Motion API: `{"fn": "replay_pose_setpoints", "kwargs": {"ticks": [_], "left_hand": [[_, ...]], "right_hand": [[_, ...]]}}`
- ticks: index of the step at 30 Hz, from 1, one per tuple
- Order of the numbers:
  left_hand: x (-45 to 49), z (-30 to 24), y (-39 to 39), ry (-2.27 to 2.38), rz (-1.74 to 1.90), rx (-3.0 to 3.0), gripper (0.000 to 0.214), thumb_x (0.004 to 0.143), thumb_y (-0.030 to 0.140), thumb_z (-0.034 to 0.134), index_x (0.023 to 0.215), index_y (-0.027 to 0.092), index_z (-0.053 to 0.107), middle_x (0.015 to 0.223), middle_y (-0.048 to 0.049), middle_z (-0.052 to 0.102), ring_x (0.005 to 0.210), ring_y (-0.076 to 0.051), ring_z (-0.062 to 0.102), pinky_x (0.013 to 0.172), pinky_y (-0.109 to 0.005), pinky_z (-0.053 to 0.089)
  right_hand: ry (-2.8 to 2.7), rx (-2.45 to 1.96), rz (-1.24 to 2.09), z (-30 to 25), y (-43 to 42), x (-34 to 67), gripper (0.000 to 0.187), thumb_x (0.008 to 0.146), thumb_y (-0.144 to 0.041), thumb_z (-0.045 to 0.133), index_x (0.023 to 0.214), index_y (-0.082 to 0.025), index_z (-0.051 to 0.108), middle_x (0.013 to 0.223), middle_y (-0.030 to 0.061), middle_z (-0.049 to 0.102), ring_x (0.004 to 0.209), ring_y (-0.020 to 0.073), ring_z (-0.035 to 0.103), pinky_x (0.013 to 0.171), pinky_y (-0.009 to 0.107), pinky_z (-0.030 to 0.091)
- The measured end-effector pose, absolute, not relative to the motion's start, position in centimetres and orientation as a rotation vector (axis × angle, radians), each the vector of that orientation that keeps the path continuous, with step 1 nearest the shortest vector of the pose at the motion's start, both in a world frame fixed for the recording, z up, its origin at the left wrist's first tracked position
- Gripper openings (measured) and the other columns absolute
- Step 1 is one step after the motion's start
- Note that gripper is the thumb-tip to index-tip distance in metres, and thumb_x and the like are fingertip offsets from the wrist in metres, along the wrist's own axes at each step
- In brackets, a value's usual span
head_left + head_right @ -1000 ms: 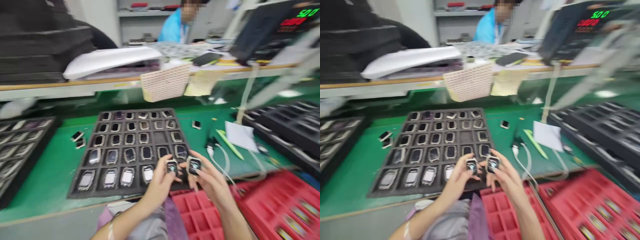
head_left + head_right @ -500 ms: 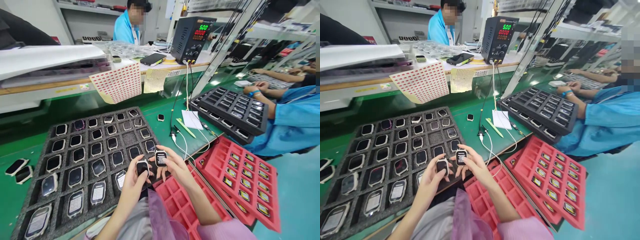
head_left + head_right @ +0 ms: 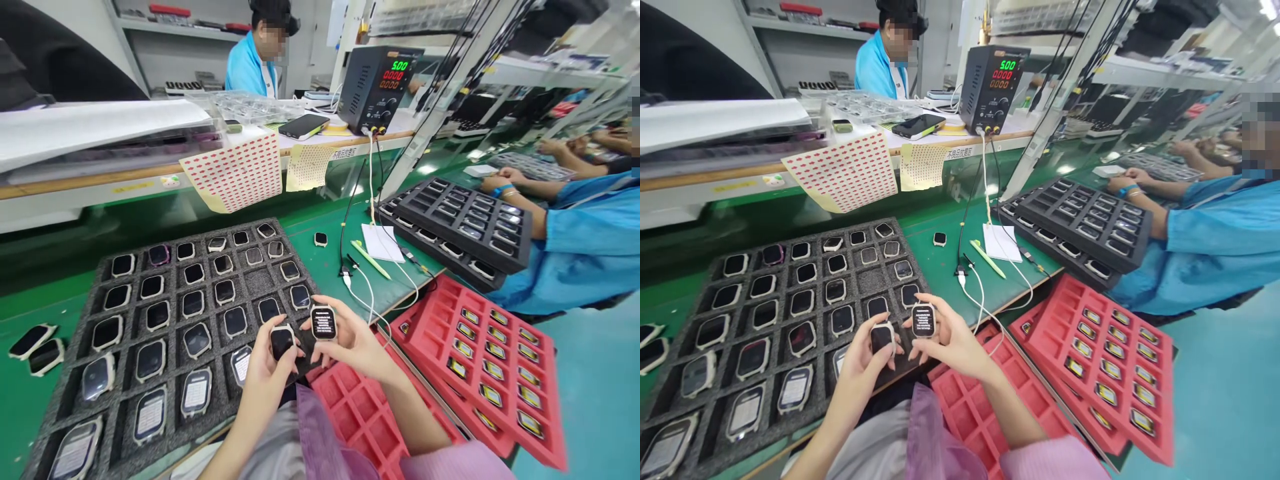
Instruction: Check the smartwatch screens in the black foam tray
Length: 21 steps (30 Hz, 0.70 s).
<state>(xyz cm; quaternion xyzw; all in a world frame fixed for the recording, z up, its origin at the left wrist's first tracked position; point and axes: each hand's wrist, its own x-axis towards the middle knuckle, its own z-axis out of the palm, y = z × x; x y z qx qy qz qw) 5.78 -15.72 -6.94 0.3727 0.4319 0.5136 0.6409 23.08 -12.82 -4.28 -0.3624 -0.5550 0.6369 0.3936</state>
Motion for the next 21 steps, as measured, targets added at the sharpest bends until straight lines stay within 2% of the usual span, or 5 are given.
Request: {"fn": "replay_pose_setpoints", "kwargs": {"ticks": [5, 9, 11, 15, 21], "left_hand": [[5.9, -6.8, -15.8, 0.972, 1.188, 0.858, 0.04, 0.084, 0.026, 0.058, 0.121, 0.023, 0.044, 0.09, -0.0018, 0.057, 0.075, -0.013, 0.058, 0.062, -0.022, 0.047], [6.3, -7.0, -15.6, 0.942, 1.219, 0.861, 0.041, 0.082, 0.025, 0.059, 0.12, 0.023, 0.044, 0.09, -0.002, 0.057, 0.077, -0.015, 0.059, 0.062, -0.022, 0.047], [6.5, -7.2, -15.4, 0.939, 1.212, 0.879, 0.043, 0.081, 0.022, 0.059, 0.121, 0.022, 0.044, 0.091, -0.0027, 0.057, 0.077, -0.015, 0.058, 0.062, -0.022, 0.046], [6.6, -7.0, -14.8, 1.062, 1.162, 0.998, 0.045, 0.075, 0.013, 0.058, 0.118, 0.02, 0.046, 0.091, -0.0027, 0.056, 0.074, -0.014, 0.053, 0.062, -0.023, 0.043], [6.5, -5.7, -14.7, 1.243, 1.076, 1.167, 0.037, 0.066, 0.008, 0.057, 0.101, 0.018, 0.053, 0.074, 0.002, 0.048, 0.067, -0.014, 0.044, 0.061, -0.025, 0.035]], "right_hand": [[-1.957, -1.198, 1.149, -3.3, -12.1, 24.5, 0.045, 0.08, -0.018, 0.066, 0.121, -0.02, 0.047, 0.103, 0.0075, 0.06, 0.086, 0.0215, 0.064, 0.075, 0.035, 0.055], [-2.388, -1.221, 0.701, -3.2, -11.3, 25.4, 0.056, 0.072, -0.028, 0.075, 0.124, -0.02, 0.054, 0.126, 0.0122, 0.048, 0.12, 0.029, 0.046, 0.1, 0.042, 0.04], [-2.51, -1.21, 0.648, -3.3, -10.4, 25.7, 0.062, 0.077, -0.037, 0.071, 0.132, -0.022, 0.049, 0.131, 0.0123, 0.044, 0.123, 0.0287, 0.044, 0.101, 0.041, 0.039], [-2.545, -1.209, 0.474, -4.1, -7.1, 24.8, 0.036, 0.096, -0.036, 0.04, 0.125, -0.02, 0.055, 0.124, 0.0125, 0.052, 0.115, 0.0265, 0.05, 0.098, 0.042, 0.041], [-2.439, -1.39, 0.165, -5.6, -4.1, 21.1, 0.035, 0.094, -0.035, 0.034, 0.094, -0.014, 0.062, 0.086, 0.0133, 0.058, 0.075, 0.0285, 0.062, 0.068, 0.043, 0.051]]}}
